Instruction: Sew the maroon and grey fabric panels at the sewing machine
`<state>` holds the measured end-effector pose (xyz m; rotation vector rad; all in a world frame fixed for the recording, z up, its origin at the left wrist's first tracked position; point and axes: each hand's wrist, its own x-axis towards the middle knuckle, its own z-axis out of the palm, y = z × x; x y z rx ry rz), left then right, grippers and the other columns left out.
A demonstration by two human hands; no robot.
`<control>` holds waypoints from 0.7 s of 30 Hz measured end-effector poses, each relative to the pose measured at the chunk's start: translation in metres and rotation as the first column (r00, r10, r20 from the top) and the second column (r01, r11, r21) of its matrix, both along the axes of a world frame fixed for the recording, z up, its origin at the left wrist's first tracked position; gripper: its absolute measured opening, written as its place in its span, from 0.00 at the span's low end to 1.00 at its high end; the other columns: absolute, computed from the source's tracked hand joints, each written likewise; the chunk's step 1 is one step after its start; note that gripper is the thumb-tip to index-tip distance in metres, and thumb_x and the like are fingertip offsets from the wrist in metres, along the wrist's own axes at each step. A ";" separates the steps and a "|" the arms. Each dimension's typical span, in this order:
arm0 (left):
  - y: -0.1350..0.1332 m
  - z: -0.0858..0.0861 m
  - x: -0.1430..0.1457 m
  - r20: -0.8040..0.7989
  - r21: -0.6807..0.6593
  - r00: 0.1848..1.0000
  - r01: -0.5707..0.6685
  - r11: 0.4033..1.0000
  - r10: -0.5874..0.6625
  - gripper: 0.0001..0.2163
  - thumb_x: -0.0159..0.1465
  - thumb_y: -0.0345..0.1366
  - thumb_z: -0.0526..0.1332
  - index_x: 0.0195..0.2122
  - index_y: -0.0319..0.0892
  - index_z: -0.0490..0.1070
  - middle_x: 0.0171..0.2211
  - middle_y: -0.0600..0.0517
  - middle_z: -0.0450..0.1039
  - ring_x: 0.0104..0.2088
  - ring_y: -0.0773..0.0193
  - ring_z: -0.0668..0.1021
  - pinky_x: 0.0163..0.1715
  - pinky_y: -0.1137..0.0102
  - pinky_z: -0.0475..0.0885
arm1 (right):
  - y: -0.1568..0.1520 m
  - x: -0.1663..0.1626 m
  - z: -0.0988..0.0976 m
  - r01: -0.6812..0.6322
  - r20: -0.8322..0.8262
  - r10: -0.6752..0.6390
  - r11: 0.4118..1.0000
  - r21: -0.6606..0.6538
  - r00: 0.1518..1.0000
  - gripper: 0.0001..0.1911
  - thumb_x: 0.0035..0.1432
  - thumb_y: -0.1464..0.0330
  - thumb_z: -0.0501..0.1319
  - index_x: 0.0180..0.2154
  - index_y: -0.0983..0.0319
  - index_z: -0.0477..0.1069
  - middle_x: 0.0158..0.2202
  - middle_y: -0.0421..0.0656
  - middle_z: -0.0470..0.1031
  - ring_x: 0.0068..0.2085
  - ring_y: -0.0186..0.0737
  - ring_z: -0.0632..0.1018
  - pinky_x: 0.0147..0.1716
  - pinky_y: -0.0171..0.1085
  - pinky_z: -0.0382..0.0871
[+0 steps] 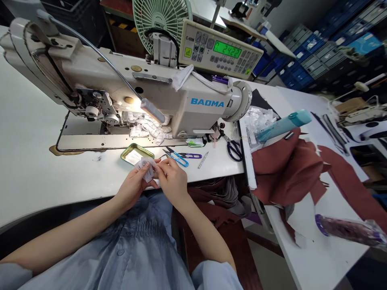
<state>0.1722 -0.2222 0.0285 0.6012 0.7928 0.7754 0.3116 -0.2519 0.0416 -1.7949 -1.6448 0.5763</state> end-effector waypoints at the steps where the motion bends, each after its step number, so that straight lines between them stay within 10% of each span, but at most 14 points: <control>1: 0.000 -0.001 -0.002 -0.024 0.008 1.000 -0.002 1.000 0.002 0.23 0.60 0.51 0.65 0.46 0.37 0.72 0.45 0.44 0.76 0.31 0.64 0.78 0.23 0.72 0.75 | 0.000 0.004 0.001 0.002 0.021 -0.002 1.000 -0.014 1.000 0.13 0.67 0.64 0.55 0.39 0.59 0.77 0.39 0.42 0.75 0.38 0.36 0.75 0.35 0.33 0.65; 14: 0.004 -0.005 -0.016 -0.235 0.125 0.950 0.240 0.963 -0.207 0.22 0.63 0.56 0.59 0.35 0.37 0.71 0.13 0.58 0.64 0.12 0.75 0.58 0.14 0.78 0.50 | -0.007 0.021 -0.015 0.140 0.330 -0.119 0.989 -0.039 0.936 0.12 0.63 0.59 0.61 0.42 0.60 0.70 0.35 0.42 0.73 0.31 0.38 0.73 0.29 0.35 0.60; 21: 0.005 -0.010 -0.011 -0.295 0.159 0.912 0.342 0.926 -0.286 0.22 0.63 0.56 0.58 0.32 0.39 0.71 0.10 0.60 0.58 0.13 0.73 0.54 0.16 0.74 0.46 | -0.002 0.016 0.003 -0.052 -0.155 0.052 0.999 0.001 0.986 0.10 0.63 0.61 0.60 0.33 0.59 0.73 0.32 0.39 0.68 0.27 0.32 0.66 0.29 0.34 0.61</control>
